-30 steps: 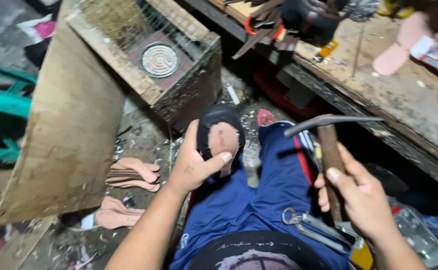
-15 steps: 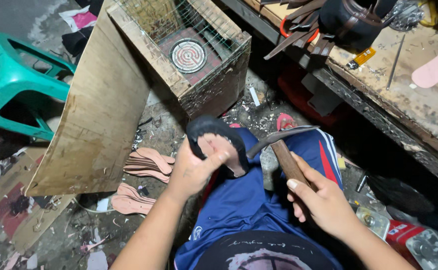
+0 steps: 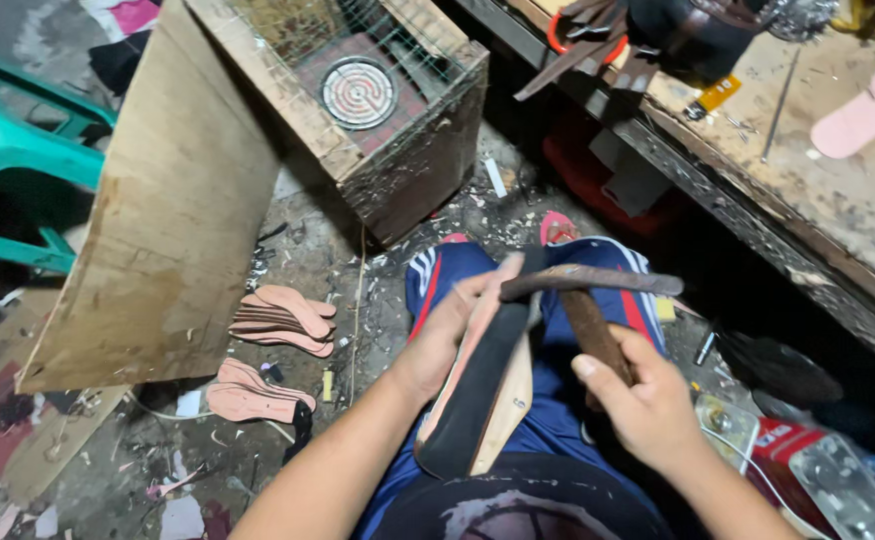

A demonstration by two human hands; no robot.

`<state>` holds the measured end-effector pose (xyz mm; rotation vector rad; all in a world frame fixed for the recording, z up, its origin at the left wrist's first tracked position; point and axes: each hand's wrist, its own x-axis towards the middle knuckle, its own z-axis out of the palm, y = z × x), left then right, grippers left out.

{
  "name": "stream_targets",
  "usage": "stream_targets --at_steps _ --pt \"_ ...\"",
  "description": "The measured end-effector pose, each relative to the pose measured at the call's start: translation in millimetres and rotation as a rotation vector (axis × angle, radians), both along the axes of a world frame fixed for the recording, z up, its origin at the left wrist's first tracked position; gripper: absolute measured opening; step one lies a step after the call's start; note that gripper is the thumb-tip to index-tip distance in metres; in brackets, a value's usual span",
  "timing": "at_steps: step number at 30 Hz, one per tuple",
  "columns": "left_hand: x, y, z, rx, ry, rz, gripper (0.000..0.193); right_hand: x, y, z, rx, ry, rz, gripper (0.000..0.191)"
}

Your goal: The person sits on the floor assembling a shoe. They use pincers to pull and tuck the black upper over the sole edge, hammer the sole and upper to set them, apply glue from a bottle to the sole, press an insole into the shoe, and fit a wooden shoe last inside before handling the finished shoe.

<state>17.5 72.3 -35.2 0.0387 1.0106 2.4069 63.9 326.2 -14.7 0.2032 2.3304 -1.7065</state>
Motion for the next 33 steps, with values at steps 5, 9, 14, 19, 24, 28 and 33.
stream_targets --at_steps 5,9,14,19,24,28,33 --pt "-5 29 4 -0.593 0.313 -0.391 0.085 10 50 0 0.253 0.165 -0.086 0.040" --pt "-24 42 3 -0.442 0.295 -0.530 0.085 25 82 8 0.405 0.241 -0.091 0.053" --pt "-26 49 -1 -0.428 0.340 -0.577 0.082 43 83 24 0.479 0.201 -0.003 0.054" --pt "-23 54 -2 -0.466 0.318 -0.566 0.083 19 88 22 0.549 0.219 -0.023 0.055" --pt "-25 54 -6 -0.487 0.330 -0.545 0.084 10 119 11 0.548 0.200 -0.089 0.057" --pt "-21 53 -5 -0.466 0.279 -0.549 0.088 15 117 -14 0.099 0.167 -0.259 0.062" --pt "-25 49 9 -0.616 0.311 -0.474 0.102 6 133 -26 0.380 0.112 -0.167 0.062"
